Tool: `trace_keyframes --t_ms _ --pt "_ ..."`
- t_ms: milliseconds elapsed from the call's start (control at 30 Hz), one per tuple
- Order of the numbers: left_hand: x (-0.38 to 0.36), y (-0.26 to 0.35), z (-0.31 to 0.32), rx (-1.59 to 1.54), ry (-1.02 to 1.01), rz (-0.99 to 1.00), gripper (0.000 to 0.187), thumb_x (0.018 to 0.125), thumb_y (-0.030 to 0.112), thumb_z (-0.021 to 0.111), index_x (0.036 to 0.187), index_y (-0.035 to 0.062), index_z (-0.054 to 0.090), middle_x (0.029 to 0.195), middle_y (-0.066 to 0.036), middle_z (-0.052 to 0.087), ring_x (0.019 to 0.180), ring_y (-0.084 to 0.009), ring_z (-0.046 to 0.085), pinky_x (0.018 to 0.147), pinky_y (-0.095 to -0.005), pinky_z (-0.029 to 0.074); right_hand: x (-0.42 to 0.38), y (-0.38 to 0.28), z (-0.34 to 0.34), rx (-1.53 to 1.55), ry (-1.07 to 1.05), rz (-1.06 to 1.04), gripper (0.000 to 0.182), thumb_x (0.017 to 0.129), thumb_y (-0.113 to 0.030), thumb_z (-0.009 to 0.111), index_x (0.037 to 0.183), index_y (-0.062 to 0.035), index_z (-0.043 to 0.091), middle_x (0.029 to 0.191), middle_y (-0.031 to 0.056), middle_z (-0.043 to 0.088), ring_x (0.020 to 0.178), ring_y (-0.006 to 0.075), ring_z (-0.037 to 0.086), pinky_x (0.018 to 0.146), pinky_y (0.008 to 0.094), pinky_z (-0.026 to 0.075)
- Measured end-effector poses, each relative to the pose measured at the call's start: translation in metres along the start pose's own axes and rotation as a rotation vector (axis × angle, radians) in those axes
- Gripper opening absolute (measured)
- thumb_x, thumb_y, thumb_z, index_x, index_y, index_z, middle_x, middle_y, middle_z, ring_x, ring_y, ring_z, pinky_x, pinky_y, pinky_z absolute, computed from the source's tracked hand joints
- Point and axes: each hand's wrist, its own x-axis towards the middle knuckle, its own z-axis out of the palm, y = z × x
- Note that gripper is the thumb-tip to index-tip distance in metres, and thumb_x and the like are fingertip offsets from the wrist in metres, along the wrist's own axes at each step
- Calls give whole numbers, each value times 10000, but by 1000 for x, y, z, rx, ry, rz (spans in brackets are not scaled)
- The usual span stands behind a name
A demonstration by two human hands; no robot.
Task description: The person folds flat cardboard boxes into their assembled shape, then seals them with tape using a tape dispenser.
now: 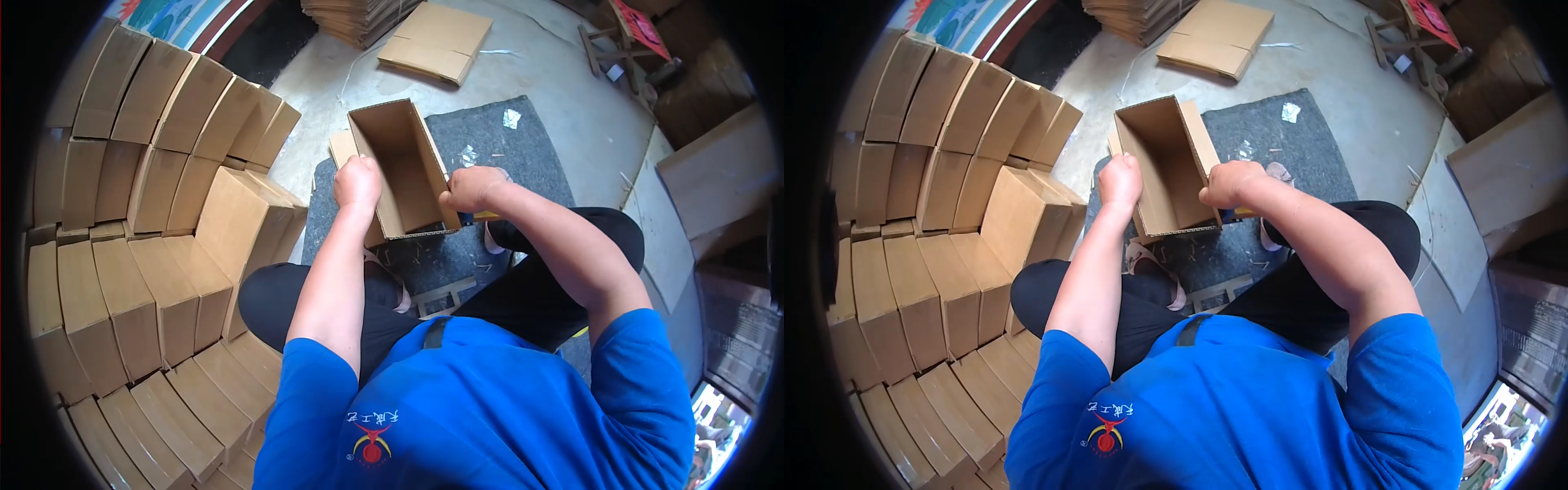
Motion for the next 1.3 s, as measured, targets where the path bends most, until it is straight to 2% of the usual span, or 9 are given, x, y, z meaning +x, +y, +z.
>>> trace_keyframes --t_ms 233,300,333,433,667,900,1067,1167,1300 --pt "-34 8 -4 199 121 135 372 950 270 510 1232 47 604 1199 -188 611 1138 -374 574 966 -478 468 6 2 22 25 94 -43 440 908 -352 445 1053 -53 734 1121 190 704 1071 327 670 946 421 511" --pt "-67 14 -14 44 277 626 326 924 157 556 1216 20 601 1201 -182 604 1146 -355 556 981 -461 454 4 0 22 45 92 -48 443 917 -354 440 1057 -53 733 1129 185 703 1077 321 669 952 421 508" --pt "-91 19 -20 -43 86 666 312 909 97 570 1205 3 601 1164 -182 619 1110 -352 576 989 -453 446 3 -2 20 35 88 -50 439 919 -350 441 1067 -57 732 1137 173 704 1082 308 670 954 414 506" --pt "-148 18 -11 -23 -307 532 335 981 231 512 1200 2 623 1134 -188 661 1098 -371 602 992 -462 441 6 -1 20 30 77 -28 435 921 -352 443 1076 -68 734 1139 160 708 1086 295 672 956 404 505" --pt "-103 1 59 175 -83 461 363 991 332 473 1150 72 669 1170 -114 658 1203 -281 532 1072 -446 316 5 -7 29 17 57 -35 471 962 -370 417 1087 -45 733 1152 173 702 1093 303 671 959 395 505" --pt "-62 23 64 246 -644 189 403 956 342 497 1225 83 648 1318 -149 592 1279 -285 514 1085 -483 342 -7 -10 19 -19 44 -65 411 980 -314 422 1066 -59 732 1129 158 710 1072 298 682 918 411 531" --pt "8 59 40 12 190 497 558 850 113 631 1389 91 489 1479 -164 411 1370 -342 381 1128 -472 330 -4 -5 21 -46 61 -104 410 983 -294 393 1034 -60 726 1081 154 722 1017 310 696 888 425 543" --pt "37 68 41 153 198 630 656 823 105 649 1438 85 420 1523 -140 369 1423 -319 314 1168 -472 271 -3 -4 18 -28 53 -89 445 987 -320 378 997 -56 736 1058 160 726 1007 310 698 887 428 542" --pt "16 57 57 77 172 480 585 776 128 681 1328 85 492 1401 -109 448 1408 -300 324 1161 -476 271 5 2 31 60 106 -57 540 997 -388 334 926 -31 733 982 195 725 951 341 701 875 455 537"
